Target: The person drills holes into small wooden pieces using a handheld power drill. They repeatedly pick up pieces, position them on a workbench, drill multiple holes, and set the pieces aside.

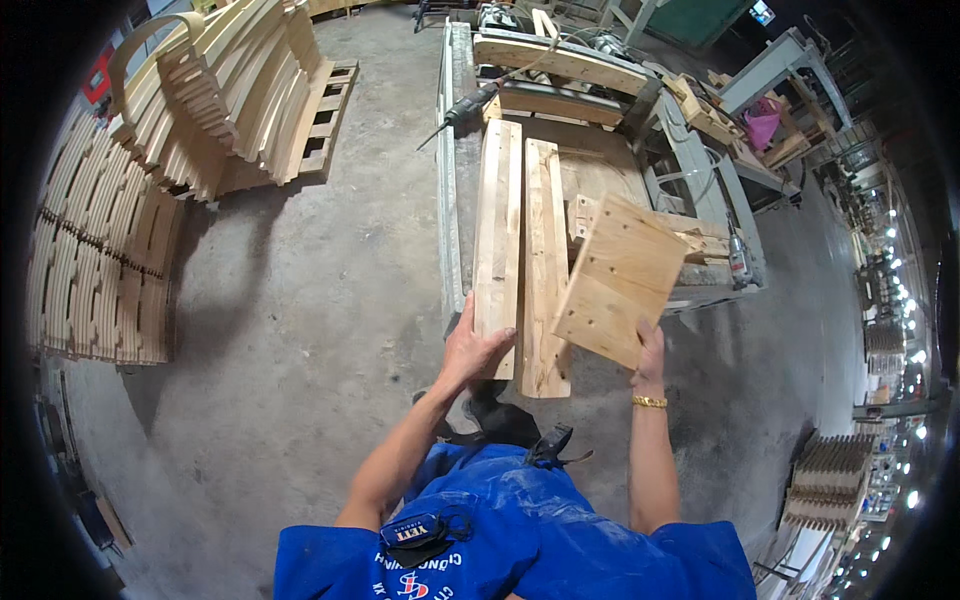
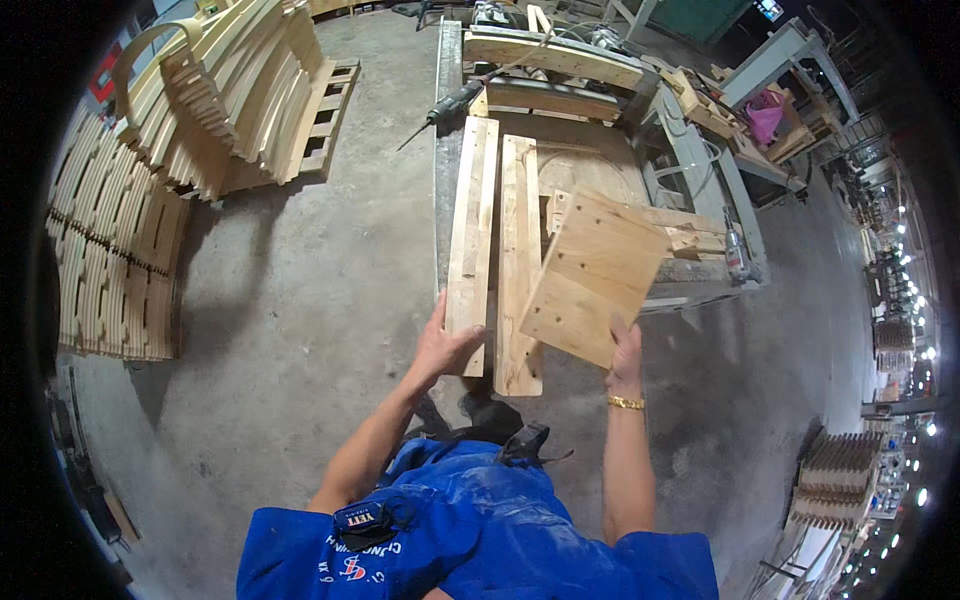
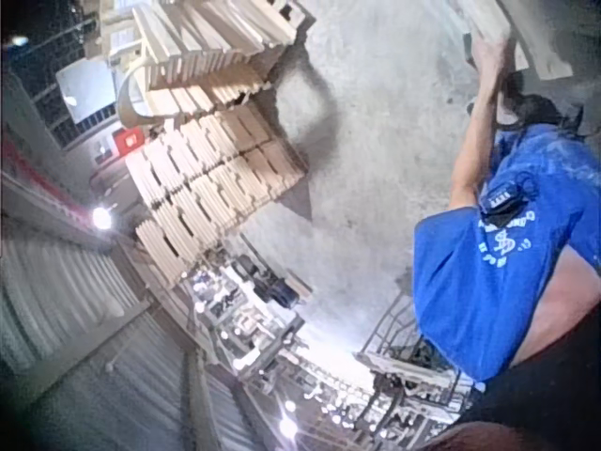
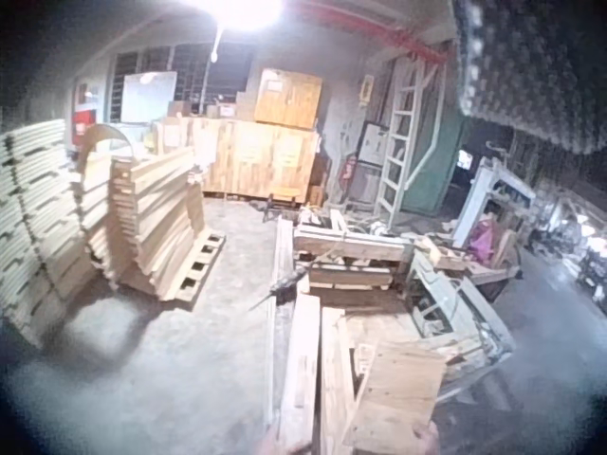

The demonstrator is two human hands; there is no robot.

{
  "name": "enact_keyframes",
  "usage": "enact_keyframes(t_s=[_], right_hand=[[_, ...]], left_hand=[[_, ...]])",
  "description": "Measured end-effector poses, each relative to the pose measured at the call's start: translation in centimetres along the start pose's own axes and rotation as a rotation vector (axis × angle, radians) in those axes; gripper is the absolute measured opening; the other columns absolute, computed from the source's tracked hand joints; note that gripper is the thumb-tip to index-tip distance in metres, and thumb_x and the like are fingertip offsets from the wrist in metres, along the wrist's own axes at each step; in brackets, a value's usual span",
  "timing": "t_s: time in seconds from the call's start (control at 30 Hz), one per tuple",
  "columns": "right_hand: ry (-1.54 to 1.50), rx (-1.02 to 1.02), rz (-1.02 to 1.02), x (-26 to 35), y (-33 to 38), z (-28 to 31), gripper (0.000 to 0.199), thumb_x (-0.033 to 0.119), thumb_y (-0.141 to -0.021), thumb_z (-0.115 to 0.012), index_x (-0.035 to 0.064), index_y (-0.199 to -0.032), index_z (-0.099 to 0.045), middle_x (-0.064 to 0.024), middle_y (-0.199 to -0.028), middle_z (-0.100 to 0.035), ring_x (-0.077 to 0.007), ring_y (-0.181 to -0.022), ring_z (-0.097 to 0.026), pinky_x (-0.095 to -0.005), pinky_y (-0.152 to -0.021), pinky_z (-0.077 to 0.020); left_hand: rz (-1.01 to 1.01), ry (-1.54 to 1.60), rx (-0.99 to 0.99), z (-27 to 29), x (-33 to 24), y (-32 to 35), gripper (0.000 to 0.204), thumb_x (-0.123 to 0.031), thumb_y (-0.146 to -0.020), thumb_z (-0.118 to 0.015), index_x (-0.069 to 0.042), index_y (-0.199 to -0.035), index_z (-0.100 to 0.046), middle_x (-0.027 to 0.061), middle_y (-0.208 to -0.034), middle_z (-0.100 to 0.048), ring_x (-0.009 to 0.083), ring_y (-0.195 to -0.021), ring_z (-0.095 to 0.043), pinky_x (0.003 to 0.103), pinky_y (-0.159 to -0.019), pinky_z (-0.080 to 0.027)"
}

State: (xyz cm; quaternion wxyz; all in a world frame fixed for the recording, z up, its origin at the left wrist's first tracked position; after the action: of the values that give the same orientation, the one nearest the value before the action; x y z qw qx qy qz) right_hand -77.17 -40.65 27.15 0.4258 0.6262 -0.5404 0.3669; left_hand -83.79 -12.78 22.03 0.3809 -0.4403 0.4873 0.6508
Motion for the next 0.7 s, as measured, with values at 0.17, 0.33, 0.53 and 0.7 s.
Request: enact_keyframes(t_s=[0.17, 0.33, 0.53, 0.7], right_hand=[[0.057, 0.096, -0.116, -1.4, -2.3, -3.6, 0.037, 0.019, -0.089, -0.056, -0.0039, -0.116, -0.045, -0.0124, -0.109, -0.059, -0.0185, -0.097, -0.059, -0.0311, -0.082, -0.0497], [0.267, 0.178, -0.152, -1.9, -6.3, -2.1, 0.038, 0.023, -0.088, -0.058, -0.0024, -0.115, -0.048, -0.0110, -0.108, -0.060, -0.0170, -0.095, -0.060, -0.0300, -0.080, -0.0502], [0.072, 0.241, -0.288, -3.7, -6.5, -6.5, 0.037, 0.019, -0.085, -0.060, -0.0028, -0.113, -0.048, -0.0108, -0.106, -0.059, -0.0173, -0.095, -0.059, -0.0304, -0.081, -0.0490], [0.040, 0.236, -0.265, -3.4, -6.6, -5.1, 0.038, 0.016, -0.086, -0.057, -0.0040, -0.116, -0.046, -0.0122, -0.110, -0.058, -0.0181, -0.097, -0.058, -0.0305, -0.083, -0.0482]], left_hand=[[-0.015, 0.374, 0.081, 0.6, 1.3, 0.3, 0.084, -0.031, -0.079, -0.065, -0.008, -0.143, -0.017, 0.0185, -0.116, -0.056, 0.0203, -0.107, -0.053, 0.030, -0.091, -0.041], [0.163, 0.380, 0.120, -0.1, 0.2, -1.0, 0.061, -0.029, -0.088, -0.053, -0.008, -0.140, -0.029, 0.0150, -0.110, -0.058, 0.0193, -0.099, -0.055, 0.030, -0.086, -0.042], [-0.293, -0.114, -0.178, 5.2, -0.1, -7.2, 0.048, -0.031, -0.091, -0.047, 0.000, -0.129, -0.045, 0.0211, -0.116, -0.054, 0.0304, -0.107, -0.052, 0.033, -0.092, -0.039], [-0.122, 0.507, 0.213, 1.9, -4.1, -12.7, 0.065, -0.028, -0.094, -0.043, 0.000, -0.143, -0.010, 0.0150, -0.146, -0.022, 0.0214, -0.134, -0.023, 0.031, -0.108, -0.020]])
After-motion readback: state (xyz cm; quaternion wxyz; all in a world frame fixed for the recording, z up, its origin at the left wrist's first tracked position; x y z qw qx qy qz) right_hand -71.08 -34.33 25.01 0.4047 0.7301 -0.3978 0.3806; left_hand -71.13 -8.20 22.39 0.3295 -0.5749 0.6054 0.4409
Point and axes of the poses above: each hand's wrist, its own y-axis away from the middle knuckle, its own z-axis out of the back of the hand, x = y × z, the point moved 1 cm from there along -y, towards the middle knuckle
